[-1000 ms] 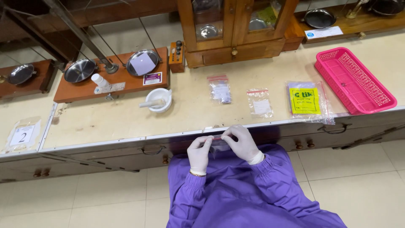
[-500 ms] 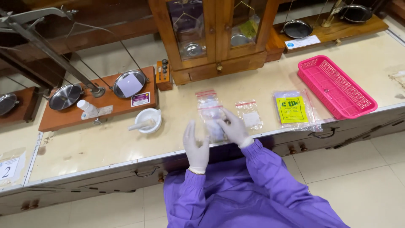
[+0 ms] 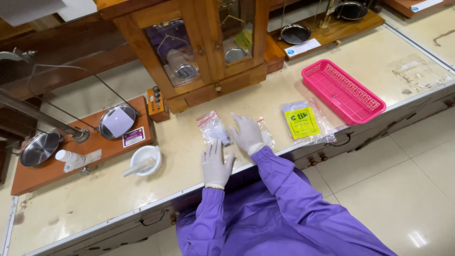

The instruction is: The person organizes laboratory samples by placing small purple rectangles and white powder sachets into transparent plastic bags, then arranges the bags into a pink tray.

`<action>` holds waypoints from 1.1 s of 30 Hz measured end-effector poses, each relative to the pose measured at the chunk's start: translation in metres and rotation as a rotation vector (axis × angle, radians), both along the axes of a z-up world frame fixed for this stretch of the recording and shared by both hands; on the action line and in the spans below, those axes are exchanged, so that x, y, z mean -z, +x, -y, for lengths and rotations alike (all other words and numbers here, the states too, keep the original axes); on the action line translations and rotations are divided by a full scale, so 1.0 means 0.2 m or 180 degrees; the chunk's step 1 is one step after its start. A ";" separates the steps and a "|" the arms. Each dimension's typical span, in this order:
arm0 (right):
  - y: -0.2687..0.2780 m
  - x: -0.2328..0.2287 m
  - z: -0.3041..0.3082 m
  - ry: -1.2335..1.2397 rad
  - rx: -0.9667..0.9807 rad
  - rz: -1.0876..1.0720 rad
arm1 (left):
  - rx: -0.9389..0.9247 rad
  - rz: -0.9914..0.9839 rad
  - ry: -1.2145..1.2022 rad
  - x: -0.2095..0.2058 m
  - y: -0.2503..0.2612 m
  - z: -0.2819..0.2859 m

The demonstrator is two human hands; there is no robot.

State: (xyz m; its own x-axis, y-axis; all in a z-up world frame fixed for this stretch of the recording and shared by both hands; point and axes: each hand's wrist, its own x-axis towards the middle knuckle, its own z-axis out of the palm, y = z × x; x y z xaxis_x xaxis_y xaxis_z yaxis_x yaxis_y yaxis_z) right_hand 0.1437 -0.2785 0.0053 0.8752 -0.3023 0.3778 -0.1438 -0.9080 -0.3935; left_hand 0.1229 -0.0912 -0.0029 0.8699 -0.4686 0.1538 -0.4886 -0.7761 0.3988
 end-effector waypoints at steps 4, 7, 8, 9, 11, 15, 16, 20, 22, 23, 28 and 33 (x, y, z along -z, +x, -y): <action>-0.22 -0.06 0.20 0.0113 0.0388 -0.0516 | 0.0074 -0.0052 -0.0004 -0.04 -0.01 0.00; -0.34 -0.11 0.27 0.0188 0.0632 -0.0947 | 0.0049 -0.0022 -0.0023 -0.08 -0.03 0.01; -0.35 -0.12 0.28 0.0237 0.0647 -0.1167 | 0.0034 -0.0011 -0.0047 -0.09 -0.04 0.02; -0.36 -0.12 0.29 0.0295 0.0660 -0.1381 | 0.0018 0.0005 -0.0064 -0.11 -0.04 0.02; -0.38 -0.17 0.25 0.0203 0.0640 -0.1490 | 0.0019 0.0007 -0.0056 -0.07 -0.03 0.01; -0.31 -0.06 0.29 0.0621 0.0609 -0.1551 | -0.0009 0.0064 -0.0136 -0.09 -0.05 0.01; -0.29 -0.03 0.31 0.0618 0.0622 -0.1540 | 0.0005 0.0073 -0.0144 -0.09 -0.04 0.02; -0.27 0.13 0.34 0.0688 0.0535 -0.1337 | 0.0029 0.0167 -0.0163 -0.08 -0.05 0.02; -0.31 0.11 0.32 0.0659 0.0511 -0.1294 | 0.0043 0.0153 -0.0172 -0.08 -0.05 0.01; -0.34 0.03 0.31 0.0656 0.0494 -0.1210 | 0.0054 0.0201 -0.0172 -0.07 -0.05 0.01; -0.45 -0.14 0.30 0.0493 0.0599 -0.1108 | 0.0029 0.0210 -0.0105 -0.05 -0.04 0.02; -0.45 -0.14 0.32 0.0221 0.0605 -0.1419 | -0.0004 0.0089 -0.0100 -0.06 -0.04 0.02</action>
State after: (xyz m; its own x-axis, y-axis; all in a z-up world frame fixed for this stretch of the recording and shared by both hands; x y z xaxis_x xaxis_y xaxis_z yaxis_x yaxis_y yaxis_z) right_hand 0.0535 -0.3416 0.0326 0.8740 -0.4836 -0.0480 -0.4727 -0.8231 -0.3146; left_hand 0.1154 -0.0960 0.0092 0.8656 -0.4620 0.1929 -0.4989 -0.7640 0.4092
